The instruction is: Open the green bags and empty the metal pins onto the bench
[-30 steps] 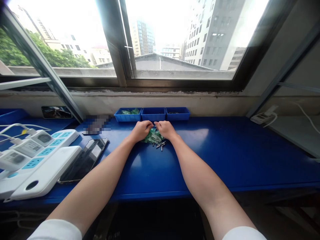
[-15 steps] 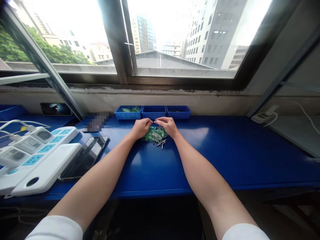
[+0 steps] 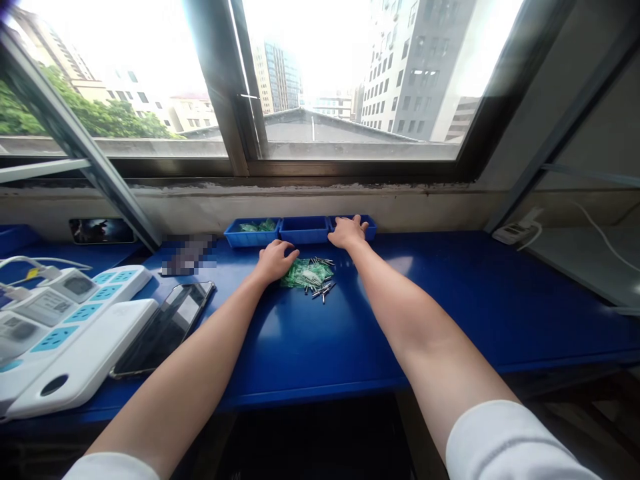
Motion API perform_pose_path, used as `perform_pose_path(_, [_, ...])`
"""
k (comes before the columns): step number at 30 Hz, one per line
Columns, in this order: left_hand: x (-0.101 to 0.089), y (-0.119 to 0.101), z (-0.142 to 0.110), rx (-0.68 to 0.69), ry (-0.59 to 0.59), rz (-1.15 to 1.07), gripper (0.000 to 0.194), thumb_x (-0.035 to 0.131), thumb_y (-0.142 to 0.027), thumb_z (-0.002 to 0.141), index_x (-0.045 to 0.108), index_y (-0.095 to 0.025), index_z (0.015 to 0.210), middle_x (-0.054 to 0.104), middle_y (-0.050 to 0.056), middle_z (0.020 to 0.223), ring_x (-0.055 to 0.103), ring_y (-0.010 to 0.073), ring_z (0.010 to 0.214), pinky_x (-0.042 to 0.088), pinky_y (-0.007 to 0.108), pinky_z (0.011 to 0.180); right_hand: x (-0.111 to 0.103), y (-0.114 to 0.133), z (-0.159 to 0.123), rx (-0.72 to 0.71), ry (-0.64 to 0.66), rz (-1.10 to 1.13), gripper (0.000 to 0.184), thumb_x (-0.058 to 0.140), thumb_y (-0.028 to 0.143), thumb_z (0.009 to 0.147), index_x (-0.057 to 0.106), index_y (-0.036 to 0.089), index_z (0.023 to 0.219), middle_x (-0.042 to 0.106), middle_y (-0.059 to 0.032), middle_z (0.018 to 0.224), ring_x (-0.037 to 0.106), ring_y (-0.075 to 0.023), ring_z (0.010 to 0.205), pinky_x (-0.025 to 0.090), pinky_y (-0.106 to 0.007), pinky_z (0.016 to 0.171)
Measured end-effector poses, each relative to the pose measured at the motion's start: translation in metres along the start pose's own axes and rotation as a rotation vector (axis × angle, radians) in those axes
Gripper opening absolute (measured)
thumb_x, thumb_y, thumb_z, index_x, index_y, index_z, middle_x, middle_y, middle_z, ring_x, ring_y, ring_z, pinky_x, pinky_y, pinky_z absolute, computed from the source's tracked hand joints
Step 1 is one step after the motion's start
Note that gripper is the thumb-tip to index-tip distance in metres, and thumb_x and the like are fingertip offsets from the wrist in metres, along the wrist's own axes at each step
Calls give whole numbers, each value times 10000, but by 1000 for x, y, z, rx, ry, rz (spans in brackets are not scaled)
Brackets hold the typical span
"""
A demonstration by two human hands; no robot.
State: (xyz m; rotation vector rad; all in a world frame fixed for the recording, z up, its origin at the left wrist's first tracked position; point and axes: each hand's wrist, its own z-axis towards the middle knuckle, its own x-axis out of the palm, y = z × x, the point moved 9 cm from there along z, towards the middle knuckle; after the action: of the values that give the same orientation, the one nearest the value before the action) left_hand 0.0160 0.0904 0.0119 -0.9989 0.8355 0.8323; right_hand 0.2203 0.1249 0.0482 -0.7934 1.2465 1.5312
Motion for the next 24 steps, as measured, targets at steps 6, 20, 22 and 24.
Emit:
perform_pose_path(6, [3, -4, 0, 36, 25, 16, 400, 396, -481, 852, 633, -210, 1026, 590, 101, 1108, 516, 287, 1075, 380, 423, 902, 1, 3, -18, -14, -158, 132, 515, 559, 382, 738, 517, 210, 1222, 444, -125, 1308, 324, -348, 1174, 315, -492, 934])
perform_pose_path(20, [4, -11, -5, 123, 49, 41, 351, 454, -436, 815, 686, -200, 933, 613, 84, 975, 572, 234, 930, 454, 313, 807, 38, 18, -62, -215, 87, 153, 255, 539, 418, 781, 642, 192, 839, 594, -91, 926, 549, -217, 882, 421, -299, 721])
perform_pose_path(22, [4, -11, -4, 126, 42, 45, 348, 452, -433, 814, 685, -201, 928, 613, 83, 967, 573, 236, 924, 455, 317, 804, 43, 23, -62, -248, 89, 168, 219, 517, 375, 804, 644, 197, 814, 602, -79, 908, 556, -199, 848, 418, -289, 716])
perform_pose_path(24, [6, -11, -4, 133, 38, 50, 348, 450, -435, 815, 684, -203, 926, 612, 83, 969, 571, 237, 926, 455, 319, 801, 45, 26, -61, -255, 85, 186, 202, 509, 345, 815, 648, 199, 804, 606, -72, 903, 559, -183, 817, 415, -277, 698])
